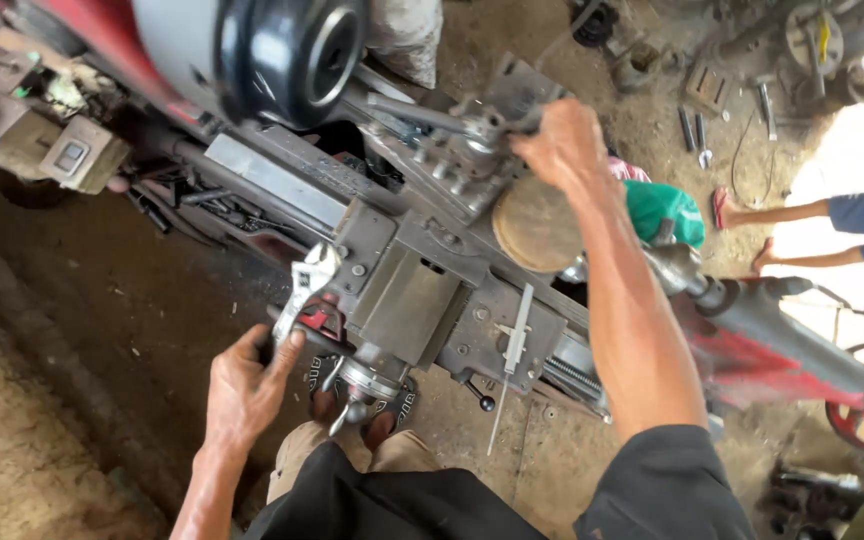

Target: Operating a metal lathe, including adjusting the tool post with a wrench and measuring the workpiece with calipers.

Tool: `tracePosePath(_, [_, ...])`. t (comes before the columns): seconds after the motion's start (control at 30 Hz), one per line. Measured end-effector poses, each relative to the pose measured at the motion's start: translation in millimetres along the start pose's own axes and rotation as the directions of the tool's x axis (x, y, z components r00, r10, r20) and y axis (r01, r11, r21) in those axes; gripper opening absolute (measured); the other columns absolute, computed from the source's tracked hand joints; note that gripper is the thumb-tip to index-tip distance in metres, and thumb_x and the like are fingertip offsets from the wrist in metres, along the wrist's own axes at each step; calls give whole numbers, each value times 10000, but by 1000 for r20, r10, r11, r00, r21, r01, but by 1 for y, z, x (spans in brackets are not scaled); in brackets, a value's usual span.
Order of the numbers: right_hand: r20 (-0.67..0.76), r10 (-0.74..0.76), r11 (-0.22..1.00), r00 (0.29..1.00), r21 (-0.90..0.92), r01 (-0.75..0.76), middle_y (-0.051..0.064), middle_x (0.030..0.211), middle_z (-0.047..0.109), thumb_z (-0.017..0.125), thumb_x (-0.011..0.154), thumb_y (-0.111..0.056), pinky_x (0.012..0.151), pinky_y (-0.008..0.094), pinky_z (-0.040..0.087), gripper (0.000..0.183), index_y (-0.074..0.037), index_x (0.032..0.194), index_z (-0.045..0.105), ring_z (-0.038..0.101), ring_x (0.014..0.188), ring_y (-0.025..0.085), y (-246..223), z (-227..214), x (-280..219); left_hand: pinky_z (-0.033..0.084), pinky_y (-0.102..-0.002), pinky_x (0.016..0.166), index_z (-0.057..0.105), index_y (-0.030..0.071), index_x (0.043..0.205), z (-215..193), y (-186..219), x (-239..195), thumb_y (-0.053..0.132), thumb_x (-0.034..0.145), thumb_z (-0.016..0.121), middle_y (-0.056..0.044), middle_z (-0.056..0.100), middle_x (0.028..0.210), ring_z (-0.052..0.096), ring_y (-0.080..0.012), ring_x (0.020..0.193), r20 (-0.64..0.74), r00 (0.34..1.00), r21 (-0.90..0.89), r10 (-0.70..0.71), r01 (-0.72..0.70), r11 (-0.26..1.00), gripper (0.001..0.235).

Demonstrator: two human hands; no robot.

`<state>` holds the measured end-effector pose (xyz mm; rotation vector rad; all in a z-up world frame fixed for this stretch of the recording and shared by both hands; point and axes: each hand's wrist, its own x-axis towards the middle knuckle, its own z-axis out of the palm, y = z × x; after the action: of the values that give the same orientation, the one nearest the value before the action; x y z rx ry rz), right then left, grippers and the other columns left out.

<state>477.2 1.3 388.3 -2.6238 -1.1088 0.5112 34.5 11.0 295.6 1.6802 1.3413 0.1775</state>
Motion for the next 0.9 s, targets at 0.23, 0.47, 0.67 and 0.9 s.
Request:
tracePosePath(0.23, [154, 155, 980, 976, -147, -133, 73, 1207, 734, 757, 975, -256, 913, 416, 541, 153, -179, 1107, 755, 683, 989, 274, -71, -45, -5, 433, -362, 583, 712, 152, 1074, -30, -18, 4, 530, 927, 621, -42, 603, 644, 518, -177, 607, 44, 980, -121, -194, 198, 973, 416])
tracePosePath(0.47, [-113, -22, 965, 993, 257, 50, -24, 1024, 744, 793, 994, -150, 634, 262, 543, 110, -178, 1043, 699, 638, 712, 56, -104, -54, 40, 416, -350, 519, 694, 196, 1110, -45, -31, 27, 553, 934, 568, -31, 694, 562, 487, -147, 480, 176, 973, -23, -146, 152, 988, 418])
tracePosePath(0.67, [-251, 43, 904, 967, 421, 69, -96, 967, 699, 598, 1122, -175, 568, 126, 475, 62, -187, 1136, 658, 602, 717, -31, -114, -56, 75, 354, -331, 499, 660, 162, 1003, -46, -44, 47, 546, 986, 507, 11, 439, 544, 341, -134, 507, 166, 986, -99, -3, 20, 995, 413])
tracePosePath(0.9, [-157, 50, 993, 986, 112, -32, 58, 1206, 628, 667, 1093, -329, 828, 398, 435, 308, -112, 1293, 576, 568, 1005, 231, -132, -53, 66, 535, -442, 653, 687, 38, 885, -37, -55, 68, 409, 1051, 539, -209, 641, 549, 560, -299, 556, 186, 980, -185, 67, -32, 982, 433])
